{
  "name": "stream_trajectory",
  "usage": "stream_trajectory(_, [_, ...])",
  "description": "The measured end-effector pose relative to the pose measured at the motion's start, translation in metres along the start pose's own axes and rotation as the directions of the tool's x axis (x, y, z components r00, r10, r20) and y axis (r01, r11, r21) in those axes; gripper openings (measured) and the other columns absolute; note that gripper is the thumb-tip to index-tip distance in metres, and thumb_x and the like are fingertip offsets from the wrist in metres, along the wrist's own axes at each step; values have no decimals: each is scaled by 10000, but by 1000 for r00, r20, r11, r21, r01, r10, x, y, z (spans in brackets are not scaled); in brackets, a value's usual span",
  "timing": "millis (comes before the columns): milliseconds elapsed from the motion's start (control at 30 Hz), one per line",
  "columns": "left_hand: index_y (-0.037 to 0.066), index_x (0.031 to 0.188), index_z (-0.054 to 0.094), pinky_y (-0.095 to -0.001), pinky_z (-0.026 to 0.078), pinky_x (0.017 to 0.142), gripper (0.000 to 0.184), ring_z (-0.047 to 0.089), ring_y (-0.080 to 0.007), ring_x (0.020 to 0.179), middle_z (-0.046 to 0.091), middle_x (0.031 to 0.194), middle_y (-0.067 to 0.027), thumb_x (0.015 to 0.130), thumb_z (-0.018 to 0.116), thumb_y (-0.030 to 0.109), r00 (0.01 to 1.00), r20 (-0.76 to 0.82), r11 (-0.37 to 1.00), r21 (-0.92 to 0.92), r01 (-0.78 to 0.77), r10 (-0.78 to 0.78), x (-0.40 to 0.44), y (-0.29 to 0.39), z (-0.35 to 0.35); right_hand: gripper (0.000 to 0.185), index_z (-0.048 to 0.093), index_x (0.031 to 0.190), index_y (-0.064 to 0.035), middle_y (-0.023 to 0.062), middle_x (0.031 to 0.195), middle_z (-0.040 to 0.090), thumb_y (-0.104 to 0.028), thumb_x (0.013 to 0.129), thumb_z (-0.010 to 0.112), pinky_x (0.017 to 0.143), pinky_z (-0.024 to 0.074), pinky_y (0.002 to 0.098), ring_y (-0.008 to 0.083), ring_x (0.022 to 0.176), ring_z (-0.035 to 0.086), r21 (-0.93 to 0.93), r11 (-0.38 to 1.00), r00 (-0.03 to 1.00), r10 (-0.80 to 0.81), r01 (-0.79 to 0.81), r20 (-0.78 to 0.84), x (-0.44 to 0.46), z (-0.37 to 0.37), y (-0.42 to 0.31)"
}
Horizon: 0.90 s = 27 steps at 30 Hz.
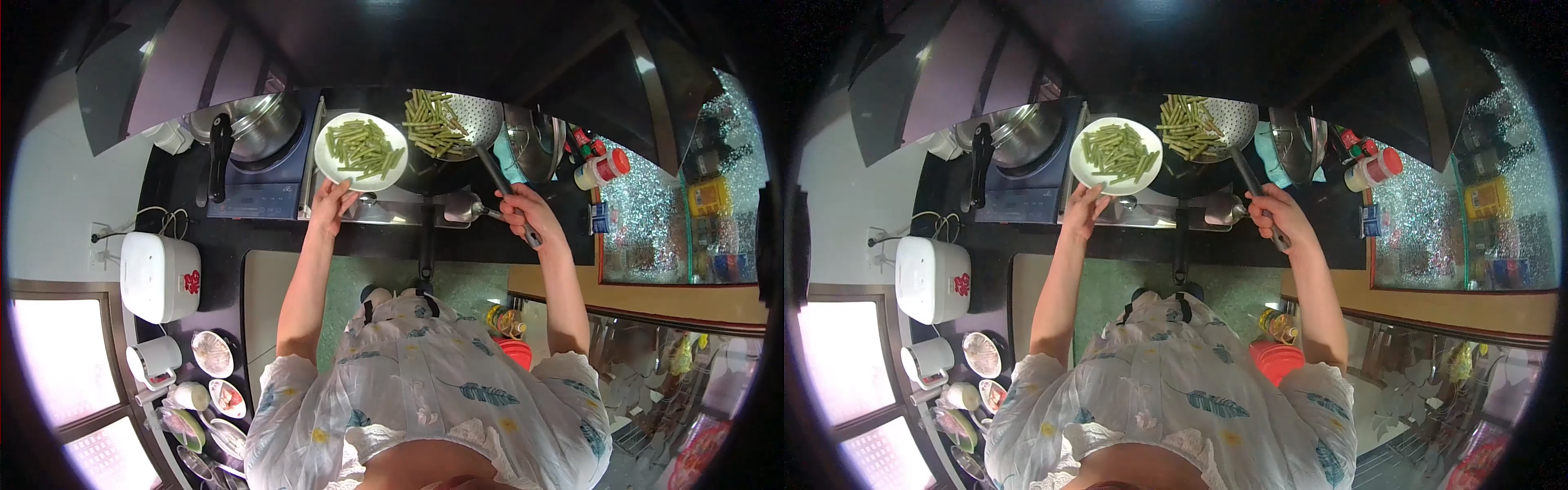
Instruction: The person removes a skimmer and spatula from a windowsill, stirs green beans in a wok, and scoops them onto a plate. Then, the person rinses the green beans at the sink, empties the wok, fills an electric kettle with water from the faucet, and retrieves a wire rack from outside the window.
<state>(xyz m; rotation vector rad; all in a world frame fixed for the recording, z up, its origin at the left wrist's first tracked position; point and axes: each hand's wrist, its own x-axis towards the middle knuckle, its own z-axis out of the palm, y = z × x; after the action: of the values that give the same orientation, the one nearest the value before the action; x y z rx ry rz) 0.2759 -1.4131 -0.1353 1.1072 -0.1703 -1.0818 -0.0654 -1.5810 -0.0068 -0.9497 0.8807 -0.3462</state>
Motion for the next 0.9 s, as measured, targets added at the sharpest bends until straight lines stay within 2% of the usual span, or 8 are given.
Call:
stream_trajectory(133, [21, 1292, 459, -214, 577, 707, 417, 683, -222, 888, 615, 1143, -93, 896, 583, 69, 997, 69, 999, 42, 19, -21, 24, -10, 25, 169, 516, 1078, -20, -10, 672, 467, -78, 920, 499, 357, 294, 176, 21, 455, 381, -109, 994, 999, -25, 28, 28, -21, 16, -24])
stream_trajectory(300, [51, 1284, 466, -285, 563, 818, 384, 662, -235, 963, 612, 1163, -73, 911, 557, 66, 988, 142, 998, 38, 48, -53, 44, -26, 66, 152, 506, 1063, -44, -11, 660, 468, -84, 917, 519, 363, 312, 195, 30, 449, 397, -356, 932, 998, -61, 63, 14, -27, 35, -37])
stream_trajectory(433, [54, 1293, 459, -305, 551, 853, 386, 662, -254, 963, 607, 1182, -103, 916, 543, 58, 979, 194, 998, -8, 64, -61, 50, -36, 83, 141, 483, 1051, -59, -21, 605, 449, -77, 919, 528, 366, 323, 209, 38, 441, 410, -558, 817, 988, -154, 144, 31, -25, 37, -36])
stream_trajectory(533, [57, 1297, 458, -316, 542, 870, 388, 656, -268, 980, 610, 1178, -113, 918, 540, 61, 978, 203, 998, -32, 55, -47, 49, -41, 89, 158, 437, 1025, -38, 4, 580, 447, -95, 914, 534, 374, 346, 258, 81, 442, 436, -683, 713, 978, -211, 161, 10, -32, 44, -40])
stream_trajectory(633, [60, 1302, 456, -324, 536, 882, 391, 647, -280, 1000, 602, 1191, -114, 920, 539, 66, 977, 200, 996, -21, 82, -76, 49, -42, 92, 186, 422, 1022, -26, 23, 570, 467, -110, 913, 546, 375, 356, 275, 85, 452, 465, -768, 621, 965, -260, 158, -12, -35, 45, -39])
stream_trajectory(733, [65, 1311, 452, -330, 524, 904, 397, 636, -278, 1027, 593, 1207, -120, 923, 533, 64, 977, 195, 996, -20, 87, -82, 47, -41, 95, 210, 416, 1018, -23, 96, 567, 500, -103, 894, 565, 414, 384, 330, 198, 465, 531, -832, 541, 949, -309, 122, -62, -42, 54, -43])
stream_trajectory(833, [58, 1312, 451, -340, 521, 915, 401, 629, -280, 1040, 585, 1216, -131, 920, 534, 59, 975, 201, 995, -21, 103, -96, 46, -42, 95, 222, 417, 1023, -30, 176, 614, 542, -91, 876, 573, 486, 415, 414, 356, 561, 583, -933, 282, 868, -493, 225, 61, -34, 43, -34])
stream_trajectory(900, [51, 1309, 454, -340, 524, 914, 401, 629, -282, 1039, 587, 1212, -135, 916, 537, 54, 973, 210, 992, -55, 115, -101, 46, -43, 94, 230, 414, 1030, -36, 208, 649, 556, -83, 870, 572, 536, 415, 460, 415, 638, 578, -950, 213, 848, -523, 230, 88, -31, 41, -32])
